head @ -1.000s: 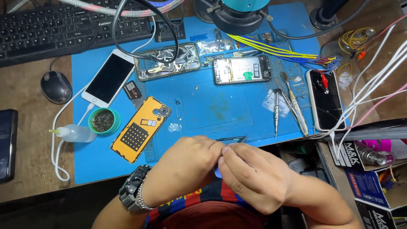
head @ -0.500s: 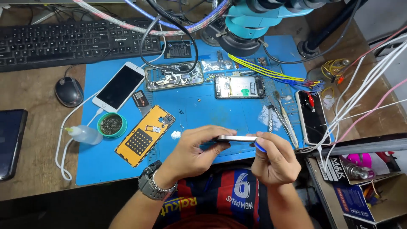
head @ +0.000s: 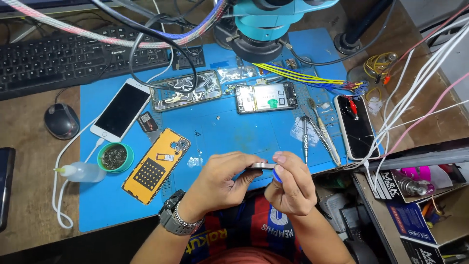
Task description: The person cleans the edges of a smartphone with a small blue tool, then uses tweezers to remove a metal shield plate from the device's interior. They proceed to use a screwdriver to unscrew components from the phone's internal assembly.
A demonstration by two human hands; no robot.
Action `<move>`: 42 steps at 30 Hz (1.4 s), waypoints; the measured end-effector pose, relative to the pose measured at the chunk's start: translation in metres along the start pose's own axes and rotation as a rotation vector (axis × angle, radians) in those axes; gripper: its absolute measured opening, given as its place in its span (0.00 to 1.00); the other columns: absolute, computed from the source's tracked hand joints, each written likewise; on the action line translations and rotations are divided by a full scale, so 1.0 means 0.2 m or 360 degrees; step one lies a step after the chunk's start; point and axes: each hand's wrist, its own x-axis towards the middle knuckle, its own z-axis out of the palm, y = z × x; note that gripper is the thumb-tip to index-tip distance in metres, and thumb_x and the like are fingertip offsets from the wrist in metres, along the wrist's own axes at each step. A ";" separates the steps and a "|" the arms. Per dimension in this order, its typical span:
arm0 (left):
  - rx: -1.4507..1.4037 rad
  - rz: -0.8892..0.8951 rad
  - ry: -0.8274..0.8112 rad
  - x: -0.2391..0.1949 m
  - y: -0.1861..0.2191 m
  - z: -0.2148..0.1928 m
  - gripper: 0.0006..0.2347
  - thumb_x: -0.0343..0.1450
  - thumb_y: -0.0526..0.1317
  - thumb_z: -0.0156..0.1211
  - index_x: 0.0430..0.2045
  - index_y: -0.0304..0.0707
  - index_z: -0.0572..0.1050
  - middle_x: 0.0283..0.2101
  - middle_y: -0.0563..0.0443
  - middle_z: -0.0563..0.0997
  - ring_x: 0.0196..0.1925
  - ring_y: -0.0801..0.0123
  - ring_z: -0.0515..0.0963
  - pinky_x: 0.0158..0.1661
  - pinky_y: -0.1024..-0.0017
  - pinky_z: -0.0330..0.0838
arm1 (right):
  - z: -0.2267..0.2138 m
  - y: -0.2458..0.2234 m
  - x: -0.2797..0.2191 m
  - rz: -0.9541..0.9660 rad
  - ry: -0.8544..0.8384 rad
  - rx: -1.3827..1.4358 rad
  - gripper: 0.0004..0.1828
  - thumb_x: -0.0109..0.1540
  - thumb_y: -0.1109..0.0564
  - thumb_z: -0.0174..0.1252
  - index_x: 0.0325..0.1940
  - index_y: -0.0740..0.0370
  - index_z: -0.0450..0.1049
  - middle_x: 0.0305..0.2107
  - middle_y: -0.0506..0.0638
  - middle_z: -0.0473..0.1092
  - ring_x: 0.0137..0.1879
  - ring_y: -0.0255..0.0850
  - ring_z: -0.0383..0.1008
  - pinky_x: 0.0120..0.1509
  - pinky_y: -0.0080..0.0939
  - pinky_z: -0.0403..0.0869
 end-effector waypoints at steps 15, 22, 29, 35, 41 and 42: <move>0.0260 0.0120 -0.0356 -0.02 -0.02 0.00 0.07 0.72 0.26 0.58 0.42 0.31 0.73 0.34 0.46 0.81 0.33 0.56 0.82 0.34 0.65 0.76 | -0.18 0.00 0.15 -0.0211 -0.0758 -0.0014 0.09 0.61 0.73 0.47 0.43 0.78 0.72 0.33 0.67 0.71 0.30 0.56 0.77 0.31 0.51 0.82; 0.0362 0.0096 -0.0512 -0.03 -0.04 0.05 0.14 0.63 0.26 0.60 0.42 0.33 0.73 0.32 0.47 0.80 0.32 0.54 0.79 0.28 0.63 0.71 | -0.27 -0.03 0.37 -0.0400 -0.1290 -0.0175 0.12 0.67 0.66 0.45 0.43 0.76 0.74 0.39 0.70 0.71 0.33 0.54 0.73 0.34 0.46 0.77; 0.0347 0.0112 -0.0614 -0.04 -0.02 0.10 0.11 0.65 0.26 0.56 0.39 0.31 0.74 0.34 0.45 0.82 0.33 0.50 0.80 0.30 0.60 0.73 | -0.35 -0.04 0.35 -0.0215 -0.1914 -0.0146 0.09 0.69 0.63 0.42 0.46 0.67 0.69 0.37 0.60 0.60 0.29 0.48 0.61 0.32 0.48 0.68; 0.0731 -0.0265 -0.0757 -0.03 -0.08 -0.05 0.15 0.60 0.31 0.63 0.41 0.39 0.80 0.36 0.44 0.86 0.42 0.44 0.84 0.41 0.51 0.79 | -0.36 0.09 0.11 -0.0201 -0.1236 -0.0106 0.14 0.65 0.66 0.43 0.42 0.65 0.77 0.33 0.60 0.68 0.28 0.49 0.70 0.34 0.44 0.76; 0.0613 -0.0553 -0.0371 -0.14 -0.06 -0.31 0.10 0.61 0.29 0.68 0.33 0.43 0.84 0.30 0.48 0.87 0.37 0.47 0.85 0.40 0.60 0.80 | -0.31 0.16 -0.17 0.0349 -0.0860 0.0114 0.14 0.65 0.66 0.50 0.44 0.61 0.82 0.34 0.58 0.73 0.29 0.52 0.74 0.37 0.50 0.78; 0.0468 -0.0552 -0.0233 -0.15 -0.05 -0.34 0.10 0.61 0.29 0.70 0.31 0.45 0.85 0.28 0.50 0.86 0.36 0.50 0.86 0.39 0.64 0.80 | -0.28 0.15 -0.22 0.0461 -0.0742 0.0160 0.12 0.66 0.63 0.53 0.43 0.60 0.83 0.35 0.56 0.75 0.30 0.50 0.75 0.36 0.49 0.78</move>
